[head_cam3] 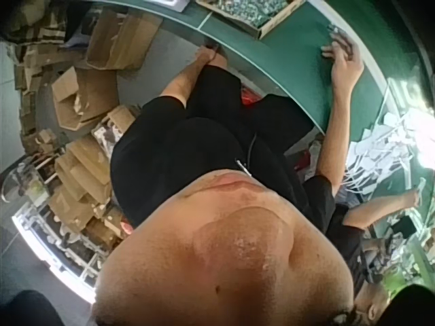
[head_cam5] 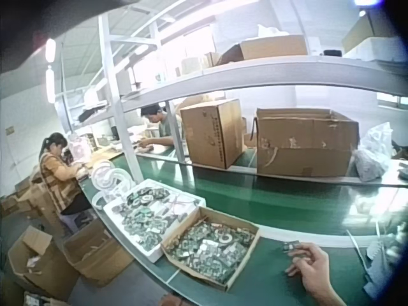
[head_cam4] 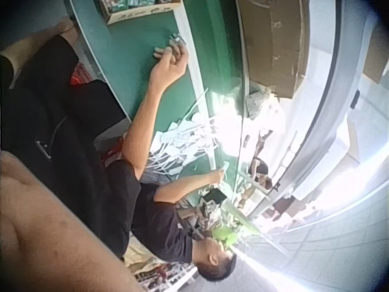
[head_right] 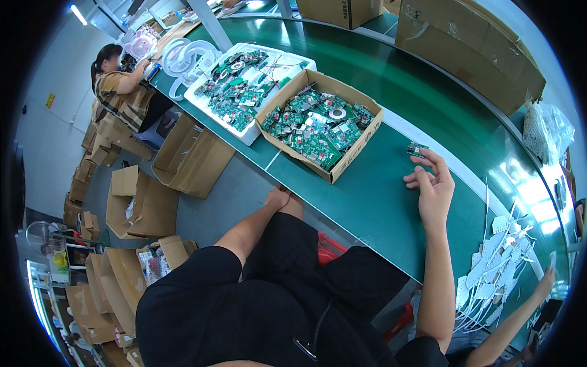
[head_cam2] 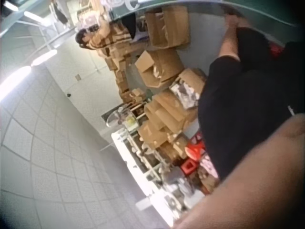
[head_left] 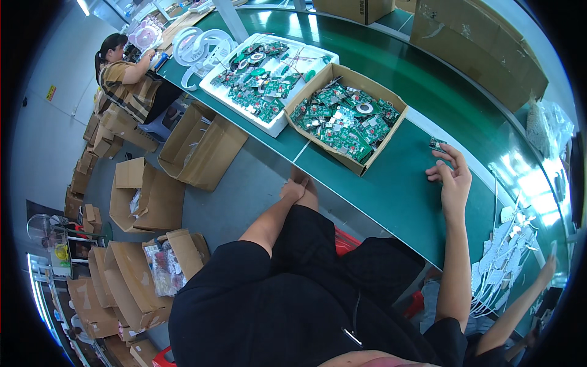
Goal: The person assembles electronic components by hand, connecting wires to circuit boards.
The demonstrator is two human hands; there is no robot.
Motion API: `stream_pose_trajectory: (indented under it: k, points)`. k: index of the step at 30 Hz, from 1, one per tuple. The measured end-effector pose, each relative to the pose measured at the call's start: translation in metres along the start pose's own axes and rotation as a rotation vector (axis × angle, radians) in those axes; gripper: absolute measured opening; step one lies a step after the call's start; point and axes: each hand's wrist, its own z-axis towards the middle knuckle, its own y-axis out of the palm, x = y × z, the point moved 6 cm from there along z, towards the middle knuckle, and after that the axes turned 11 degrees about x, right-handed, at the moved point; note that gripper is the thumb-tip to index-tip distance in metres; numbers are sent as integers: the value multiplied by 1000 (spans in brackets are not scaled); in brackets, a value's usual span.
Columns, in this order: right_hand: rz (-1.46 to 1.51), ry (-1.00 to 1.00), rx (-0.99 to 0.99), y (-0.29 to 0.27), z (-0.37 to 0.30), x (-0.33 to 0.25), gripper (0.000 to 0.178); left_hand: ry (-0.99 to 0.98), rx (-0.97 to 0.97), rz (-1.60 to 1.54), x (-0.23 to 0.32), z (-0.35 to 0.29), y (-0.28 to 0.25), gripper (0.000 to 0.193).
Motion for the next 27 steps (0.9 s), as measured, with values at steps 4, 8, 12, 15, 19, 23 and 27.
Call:
stream_pose_trajectory:
  k: [4,8,12,15,19,23,27]
  points:
    - [1,36,7,0,0,2,36,29,-44,-28,-4,6,3,101]
    - [0,19,-4,3,1,1,38,42,-39,-18,-9,16,8,105]
    - [2,25,11,1,0,2,37,28,25,6,-4,11,9,108]
    - [-1,30,3,1,0,2,37,39,35,9,0,8,6,107]
    - [-9,35,-9,1,1,3,37,41,19,17,-2,6,4,104]
    - [-10,30,-16,2,0,1,37,46,26,20,-1,4,2,101]
    - [-20,34,-23,3,0,2,36,65,29,24,-1,4,1,95]
